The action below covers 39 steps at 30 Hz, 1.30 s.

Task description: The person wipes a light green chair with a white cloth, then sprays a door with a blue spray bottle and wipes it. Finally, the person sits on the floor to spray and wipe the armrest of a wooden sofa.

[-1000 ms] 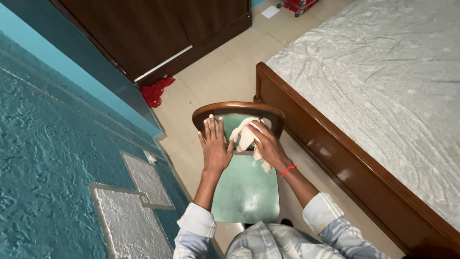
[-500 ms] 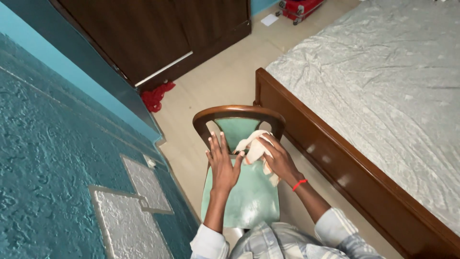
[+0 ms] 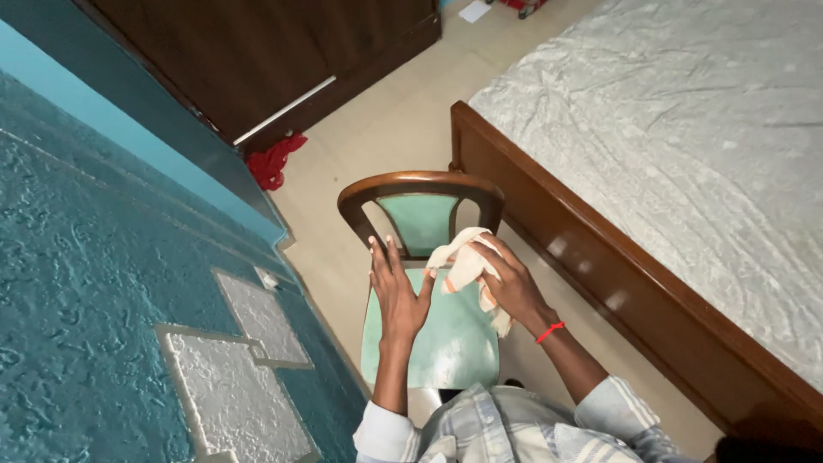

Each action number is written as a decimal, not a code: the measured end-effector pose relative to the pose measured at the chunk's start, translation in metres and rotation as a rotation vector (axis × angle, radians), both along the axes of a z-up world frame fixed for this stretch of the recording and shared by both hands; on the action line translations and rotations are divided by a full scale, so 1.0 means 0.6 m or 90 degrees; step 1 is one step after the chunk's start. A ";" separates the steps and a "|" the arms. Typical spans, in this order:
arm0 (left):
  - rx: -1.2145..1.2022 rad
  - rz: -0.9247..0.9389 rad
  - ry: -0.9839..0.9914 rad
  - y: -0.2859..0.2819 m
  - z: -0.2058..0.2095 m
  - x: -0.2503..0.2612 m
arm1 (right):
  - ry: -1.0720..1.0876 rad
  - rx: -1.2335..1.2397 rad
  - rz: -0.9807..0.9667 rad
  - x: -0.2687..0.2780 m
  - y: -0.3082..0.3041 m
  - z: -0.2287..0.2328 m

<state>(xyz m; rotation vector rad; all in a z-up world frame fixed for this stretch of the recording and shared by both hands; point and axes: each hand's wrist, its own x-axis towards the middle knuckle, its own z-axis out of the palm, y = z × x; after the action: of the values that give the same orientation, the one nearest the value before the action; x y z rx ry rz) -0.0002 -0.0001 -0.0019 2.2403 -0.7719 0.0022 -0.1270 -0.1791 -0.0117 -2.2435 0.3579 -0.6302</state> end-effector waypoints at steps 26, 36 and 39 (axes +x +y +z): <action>0.001 0.165 0.075 -0.108 -0.082 -0.031 | -0.036 -0.072 0.112 0.198 -0.311 -0.235; -0.001 0.309 0.128 -0.166 -0.114 -0.089 | -0.078 -0.320 0.313 0.386 -0.219 -0.108; 0.008 0.325 0.132 -0.172 -0.116 -0.094 | -0.057 -0.329 0.360 0.418 -0.204 -0.089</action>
<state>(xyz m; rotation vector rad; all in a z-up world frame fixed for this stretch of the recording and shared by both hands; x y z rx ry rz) -0.0565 -0.1030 -0.0715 2.3439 -0.0794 0.0103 0.1240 -0.3016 -0.0653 -2.6149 -0.5340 -0.5493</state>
